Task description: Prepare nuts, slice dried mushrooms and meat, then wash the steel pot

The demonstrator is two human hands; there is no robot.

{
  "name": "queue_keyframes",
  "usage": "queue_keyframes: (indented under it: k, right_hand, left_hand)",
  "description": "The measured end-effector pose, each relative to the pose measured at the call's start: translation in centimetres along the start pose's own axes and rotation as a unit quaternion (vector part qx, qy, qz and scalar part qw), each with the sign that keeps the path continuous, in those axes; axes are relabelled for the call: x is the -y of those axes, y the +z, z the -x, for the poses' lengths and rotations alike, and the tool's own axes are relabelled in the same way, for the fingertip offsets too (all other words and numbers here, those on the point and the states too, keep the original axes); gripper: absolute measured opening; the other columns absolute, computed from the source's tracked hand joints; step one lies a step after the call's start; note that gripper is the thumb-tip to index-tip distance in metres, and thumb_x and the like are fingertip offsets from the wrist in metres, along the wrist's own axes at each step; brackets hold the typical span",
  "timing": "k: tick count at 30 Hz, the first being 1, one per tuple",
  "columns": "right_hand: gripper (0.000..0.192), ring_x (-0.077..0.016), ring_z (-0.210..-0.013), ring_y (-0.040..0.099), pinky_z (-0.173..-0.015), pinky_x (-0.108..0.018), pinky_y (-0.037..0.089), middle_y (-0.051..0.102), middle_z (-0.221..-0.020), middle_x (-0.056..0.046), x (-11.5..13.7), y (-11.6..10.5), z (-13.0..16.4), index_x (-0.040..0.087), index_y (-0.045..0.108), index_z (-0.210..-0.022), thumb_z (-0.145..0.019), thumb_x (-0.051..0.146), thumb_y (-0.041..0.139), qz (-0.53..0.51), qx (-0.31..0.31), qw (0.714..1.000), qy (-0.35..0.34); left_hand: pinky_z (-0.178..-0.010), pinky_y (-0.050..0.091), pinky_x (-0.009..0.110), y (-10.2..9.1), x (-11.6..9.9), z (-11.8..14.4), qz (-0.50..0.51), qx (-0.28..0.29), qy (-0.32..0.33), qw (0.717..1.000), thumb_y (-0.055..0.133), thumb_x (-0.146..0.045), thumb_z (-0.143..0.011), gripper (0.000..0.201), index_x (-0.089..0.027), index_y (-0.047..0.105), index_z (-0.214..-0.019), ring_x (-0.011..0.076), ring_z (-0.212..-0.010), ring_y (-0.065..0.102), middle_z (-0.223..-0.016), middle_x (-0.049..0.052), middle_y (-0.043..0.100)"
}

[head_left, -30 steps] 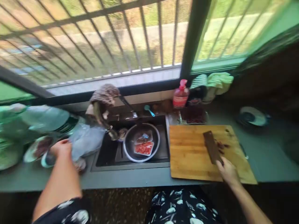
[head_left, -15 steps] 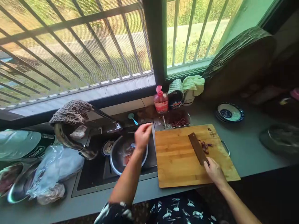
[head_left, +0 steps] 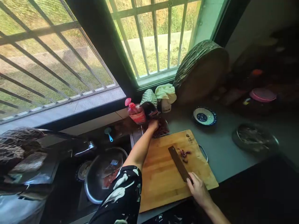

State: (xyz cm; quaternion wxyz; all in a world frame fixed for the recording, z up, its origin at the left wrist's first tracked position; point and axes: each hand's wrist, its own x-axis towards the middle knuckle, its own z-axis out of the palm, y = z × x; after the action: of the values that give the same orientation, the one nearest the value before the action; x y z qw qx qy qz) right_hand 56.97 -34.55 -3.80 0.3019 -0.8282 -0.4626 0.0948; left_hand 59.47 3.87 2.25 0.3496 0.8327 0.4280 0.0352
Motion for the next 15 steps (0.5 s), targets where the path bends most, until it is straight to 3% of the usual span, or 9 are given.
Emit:
queue_keyframes:
  k: [4,8,12,15]
  right_hand:
    - [0.023,-0.0167,-0.079,0.059,-0.067,-0.027,0.048,0.062,-0.085,-0.008,-0.2,-0.7,-0.9,0.018,0.057,-0.089,-0.082,0.025,0.037,-0.037,0.004,0.999,0.015]
    - [0.022,-0.0162,-0.074,0.058,-0.066,-0.028,0.046,0.061,-0.078,-0.006,0.5,-1.1,-2.1,0.017,0.056,-0.087,-0.080,0.027,0.037,-0.079,0.024,0.996,0.033]
    - [0.021,-0.0146,-0.067,0.055,-0.061,-0.026,0.044,0.059,-0.073,-0.004,2.1,-1.1,-2.9,0.017,0.054,-0.082,-0.080,0.029,0.037,-0.092,0.042,0.993,0.054]
    - [0.021,-0.0141,-0.068,0.054,-0.062,-0.025,0.042,0.058,-0.073,-0.004,3.5,-0.5,-3.1,0.016,0.054,-0.082,-0.081,0.029,0.037,-0.094,0.057,0.993,0.041]
  left_hand:
    - [-0.069,0.044,0.024,-0.8,1.2,1.9,0.078,-0.011,-0.025,0.997,0.052,-0.020,-0.076,0.021,-0.014,0.064,-0.092,0.0163,-0.079,0.058,-0.081,0.007,0.064]
    - [-0.058,0.046,0.021,-0.5,3.7,7.0,0.203,0.025,-0.065,0.977,0.053,-0.024,-0.076,0.023,-0.010,0.060,-0.092,0.0096,-0.059,0.057,-0.069,0.005,0.062]
    - [-0.051,0.044,0.018,1.9,6.4,13.8,0.387,0.105,-0.119,0.908,0.067,-0.025,-0.064,0.021,-0.011,0.057,-0.076,0.0055,-0.050,0.053,-0.066,0.002,0.060]
    - [-0.046,0.042,0.017,4.7,7.6,17.7,0.402,0.130,-0.190,0.886,0.067,-0.025,-0.064,0.020,-0.012,0.054,-0.071,0.0057,-0.046,0.052,-0.060,0.001,0.059]
